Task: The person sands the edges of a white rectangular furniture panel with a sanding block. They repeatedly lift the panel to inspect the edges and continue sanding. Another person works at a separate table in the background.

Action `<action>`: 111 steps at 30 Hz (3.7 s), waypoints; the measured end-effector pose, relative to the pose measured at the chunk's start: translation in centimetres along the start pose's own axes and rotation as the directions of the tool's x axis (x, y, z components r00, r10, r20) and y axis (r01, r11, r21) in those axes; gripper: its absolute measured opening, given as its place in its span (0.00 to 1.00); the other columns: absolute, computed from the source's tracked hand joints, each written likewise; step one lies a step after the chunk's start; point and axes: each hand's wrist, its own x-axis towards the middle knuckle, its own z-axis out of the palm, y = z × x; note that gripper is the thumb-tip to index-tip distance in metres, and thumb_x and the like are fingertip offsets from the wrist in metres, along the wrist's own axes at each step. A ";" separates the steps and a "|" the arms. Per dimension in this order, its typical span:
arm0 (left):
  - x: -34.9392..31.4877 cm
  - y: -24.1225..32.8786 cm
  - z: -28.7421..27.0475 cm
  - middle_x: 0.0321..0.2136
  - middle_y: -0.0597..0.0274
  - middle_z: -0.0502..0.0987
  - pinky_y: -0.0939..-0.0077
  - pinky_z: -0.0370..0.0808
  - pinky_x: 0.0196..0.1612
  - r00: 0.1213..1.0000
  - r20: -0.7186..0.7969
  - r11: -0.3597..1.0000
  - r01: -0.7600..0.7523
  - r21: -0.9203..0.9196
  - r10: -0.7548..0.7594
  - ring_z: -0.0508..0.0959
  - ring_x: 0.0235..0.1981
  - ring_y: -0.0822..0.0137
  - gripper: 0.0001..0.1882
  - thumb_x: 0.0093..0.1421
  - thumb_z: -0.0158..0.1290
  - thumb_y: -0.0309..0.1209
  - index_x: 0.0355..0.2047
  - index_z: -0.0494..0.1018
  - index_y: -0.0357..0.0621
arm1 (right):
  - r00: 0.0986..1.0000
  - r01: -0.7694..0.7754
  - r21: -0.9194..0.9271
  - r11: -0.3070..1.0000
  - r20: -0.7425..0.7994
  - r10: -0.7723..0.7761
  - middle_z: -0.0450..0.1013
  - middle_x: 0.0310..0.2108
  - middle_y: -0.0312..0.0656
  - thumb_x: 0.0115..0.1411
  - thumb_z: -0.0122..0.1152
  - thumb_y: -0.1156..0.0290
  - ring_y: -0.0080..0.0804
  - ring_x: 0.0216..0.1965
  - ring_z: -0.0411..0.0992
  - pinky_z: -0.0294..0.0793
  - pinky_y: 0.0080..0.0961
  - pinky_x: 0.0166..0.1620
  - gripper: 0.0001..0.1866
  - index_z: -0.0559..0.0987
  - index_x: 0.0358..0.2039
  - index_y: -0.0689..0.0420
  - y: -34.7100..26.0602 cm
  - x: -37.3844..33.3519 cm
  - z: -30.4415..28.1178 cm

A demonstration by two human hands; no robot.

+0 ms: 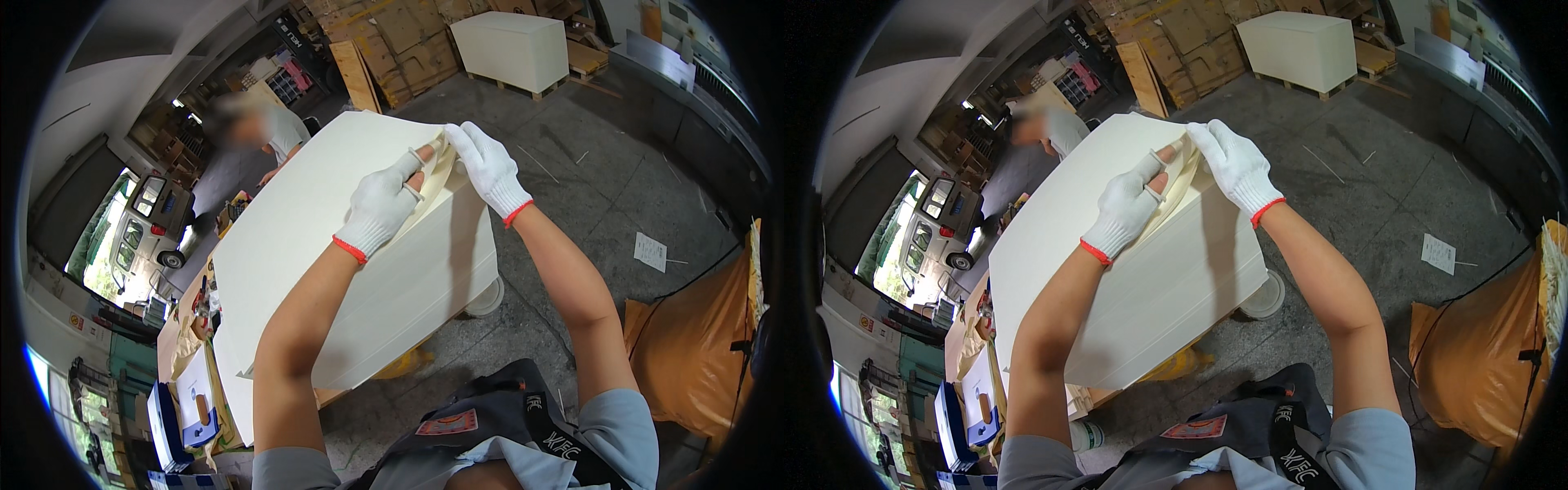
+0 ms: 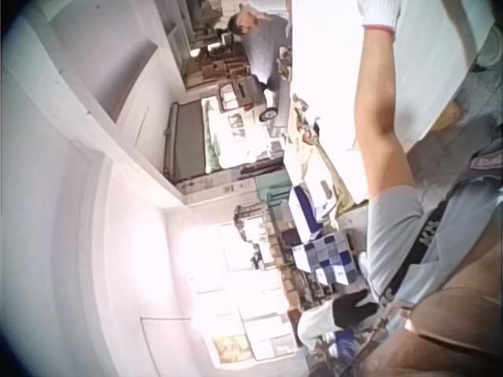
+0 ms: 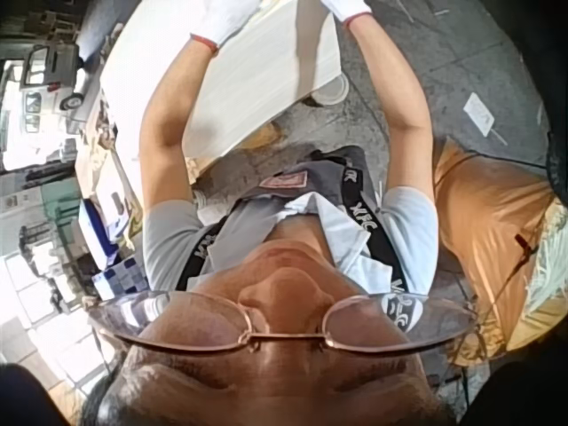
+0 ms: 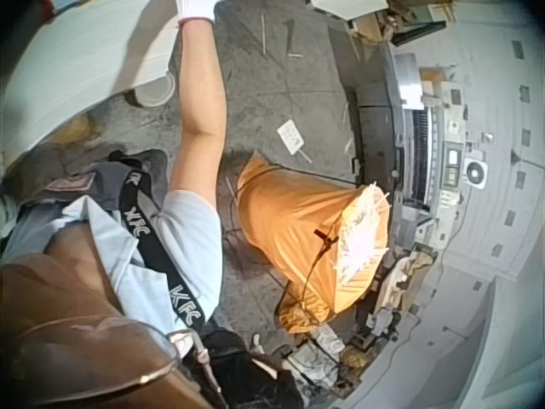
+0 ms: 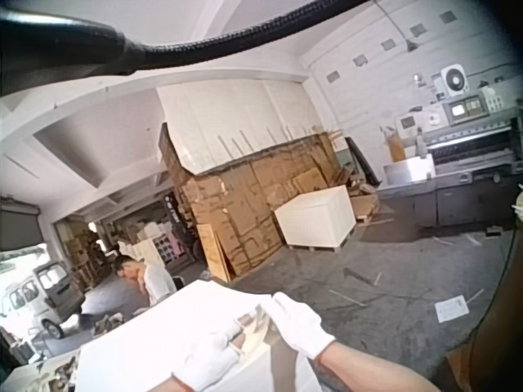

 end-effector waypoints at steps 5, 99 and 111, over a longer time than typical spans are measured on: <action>-0.3 1.1 -0.4 0.37 0.55 0.82 0.71 0.75 0.45 0.997 0.081 0.999 0.016 0.028 -0.018 0.82 0.38 0.61 0.19 0.65 0.52 0.37 0.57 0.74 0.57 | 1.000 0.025 0.009 1.000 0.018 -0.025 0.73 0.27 0.44 0.67 0.41 0.38 0.41 0.32 0.73 0.69 0.32 0.41 0.31 0.76 0.36 0.54 0.1 0.0 -0.2; -56.8 -34.1 4.0 0.40 0.56 0.77 0.69 0.76 0.47 -0.262 -0.020 0.145 -0.470 -0.871 -0.965 0.77 0.42 0.64 0.12 0.62 0.52 0.25 0.45 0.72 0.33 | 0.200 -0.891 -0.016 0.455 0.884 0.423 0.63 0.24 0.31 0.57 0.71 0.59 0.19 0.23 0.59 0.58 0.24 0.23 0.21 0.72 0.41 0.59 -3.1 -34.6 47.9; -33.9 -10.8 -7.6 0.64 0.39 0.63 0.45 0.58 0.68 0.448 -0.894 0.894 -0.392 -0.215 -0.018 0.65 0.65 0.45 0.23 0.68 0.46 0.24 0.62 0.61 0.35 | 0.086 -0.459 0.055 0.887 0.996 -0.017 0.79 0.39 0.38 0.67 0.58 0.56 0.21 0.34 0.76 0.78 0.21 0.37 0.23 0.74 0.58 0.52 -5.2 -17.2 10.8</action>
